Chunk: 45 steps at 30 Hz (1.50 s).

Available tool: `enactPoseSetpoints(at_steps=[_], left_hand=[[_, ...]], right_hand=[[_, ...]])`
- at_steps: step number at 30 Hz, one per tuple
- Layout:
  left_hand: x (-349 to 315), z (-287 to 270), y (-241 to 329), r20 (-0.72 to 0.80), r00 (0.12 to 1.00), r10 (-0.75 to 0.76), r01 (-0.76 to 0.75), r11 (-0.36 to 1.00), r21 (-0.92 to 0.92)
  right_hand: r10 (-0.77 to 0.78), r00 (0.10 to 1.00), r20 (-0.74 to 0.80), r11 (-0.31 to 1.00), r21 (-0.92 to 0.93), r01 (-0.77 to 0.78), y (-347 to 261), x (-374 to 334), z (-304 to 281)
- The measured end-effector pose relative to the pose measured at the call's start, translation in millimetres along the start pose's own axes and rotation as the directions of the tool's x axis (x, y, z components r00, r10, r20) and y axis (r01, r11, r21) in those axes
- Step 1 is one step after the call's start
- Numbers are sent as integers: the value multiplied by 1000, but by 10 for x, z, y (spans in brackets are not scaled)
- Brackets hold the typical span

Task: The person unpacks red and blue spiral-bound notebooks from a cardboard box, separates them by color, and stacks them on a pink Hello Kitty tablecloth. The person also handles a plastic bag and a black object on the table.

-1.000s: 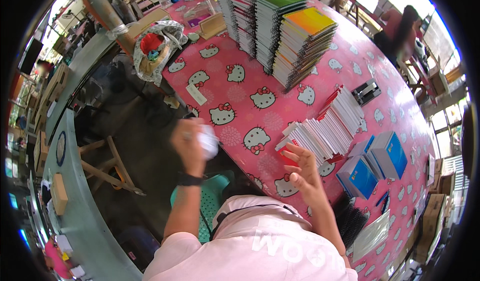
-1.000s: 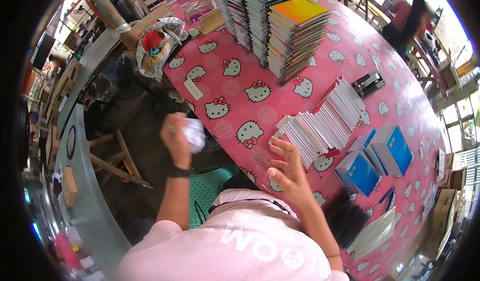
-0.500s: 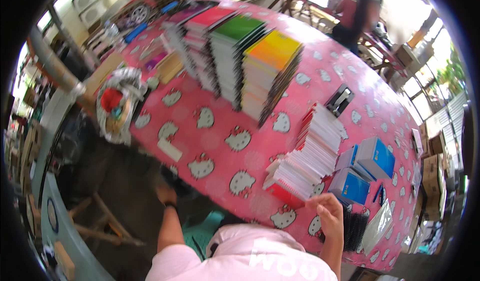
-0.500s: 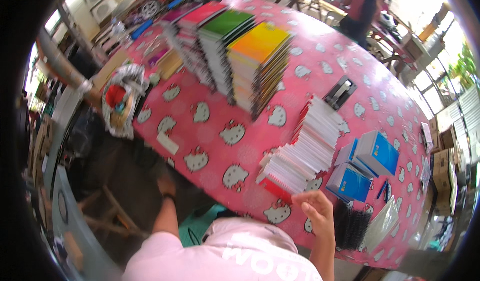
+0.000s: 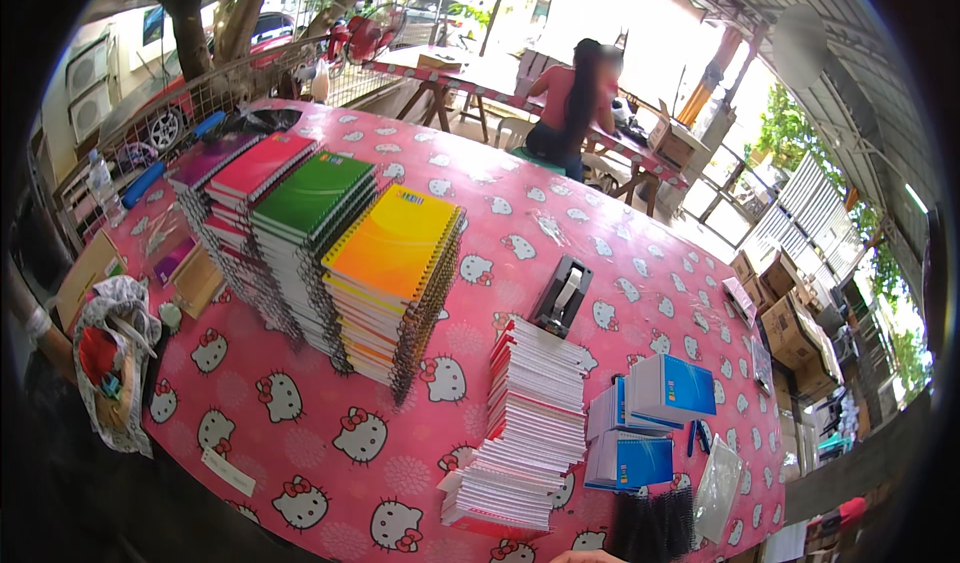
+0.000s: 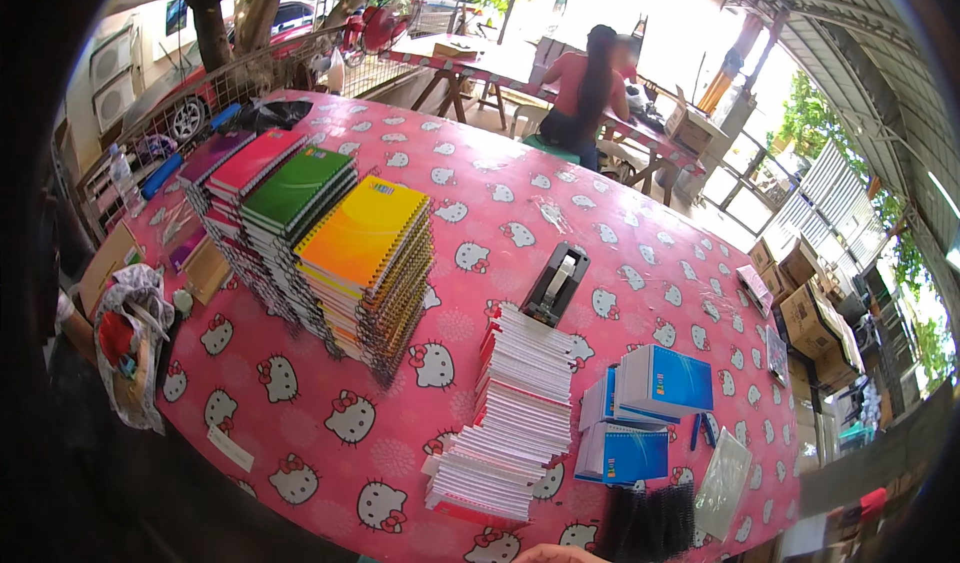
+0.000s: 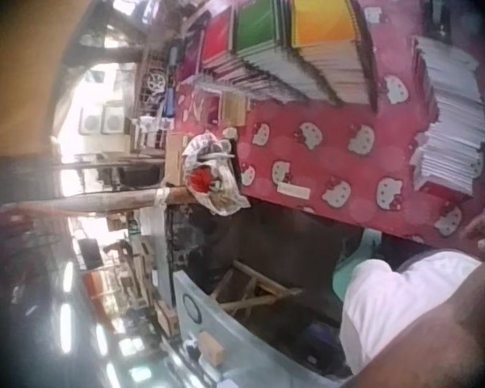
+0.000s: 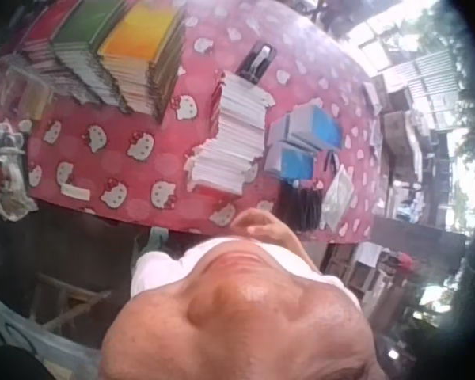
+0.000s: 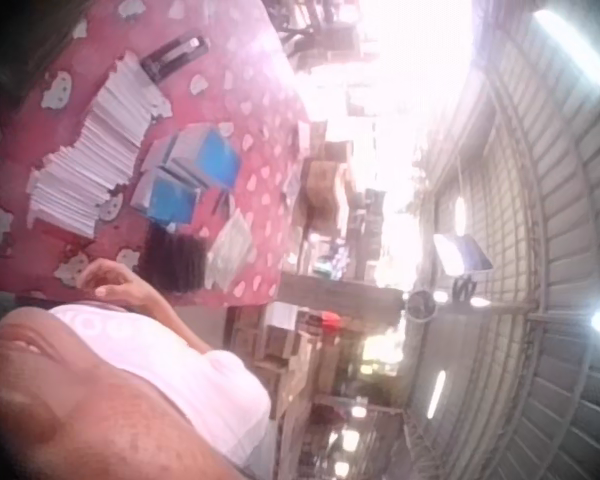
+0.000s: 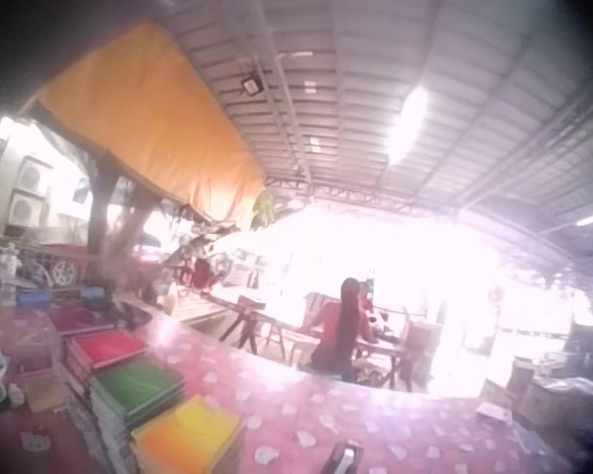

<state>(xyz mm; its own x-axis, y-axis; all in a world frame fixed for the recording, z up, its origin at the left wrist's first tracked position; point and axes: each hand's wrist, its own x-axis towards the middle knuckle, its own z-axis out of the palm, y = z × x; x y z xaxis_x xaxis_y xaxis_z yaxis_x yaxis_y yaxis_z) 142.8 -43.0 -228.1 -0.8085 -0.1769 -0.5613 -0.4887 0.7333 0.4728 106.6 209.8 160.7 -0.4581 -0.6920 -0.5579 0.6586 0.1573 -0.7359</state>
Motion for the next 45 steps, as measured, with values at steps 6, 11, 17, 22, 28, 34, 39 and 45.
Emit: enactPoseSetpoints(at_steps=[6,11,17,22,28,34,39,45], left_hand=[[-22,114,10,10,1000,-16,16,1000,9],[-22,146,128,-3,1000,-21,21,999,24],[5,234,267,16,1000,-23,22,998,55],[-10,298,305,37,999,-35,32,997,68],[-50,364,338,57,998,-27,23,997,73],[-96,398,294,72,997,-15,8,995,97],[-107,430,180,81,996,32,-43,989,139],[-156,571,-207,117,981,155,-175,966,191]], right_hand=[[17,992,127,988,150,-36,120,-59,-228],[-54,998,-29,998,-36,53,442,-153,-477],[-553,787,-274,551,-829,99,1250,-179,-1054],[-719,680,-141,280,-955,99,1376,-192,-1116],[-616,770,-166,255,-967,-5,1244,-222,-1086],[-586,763,-272,297,-949,-110,1239,-203,-989],[-490,749,-446,250,-895,-370,1344,-67,-831],[-696,614,-373,84,-891,-447,1391,44,-720]])
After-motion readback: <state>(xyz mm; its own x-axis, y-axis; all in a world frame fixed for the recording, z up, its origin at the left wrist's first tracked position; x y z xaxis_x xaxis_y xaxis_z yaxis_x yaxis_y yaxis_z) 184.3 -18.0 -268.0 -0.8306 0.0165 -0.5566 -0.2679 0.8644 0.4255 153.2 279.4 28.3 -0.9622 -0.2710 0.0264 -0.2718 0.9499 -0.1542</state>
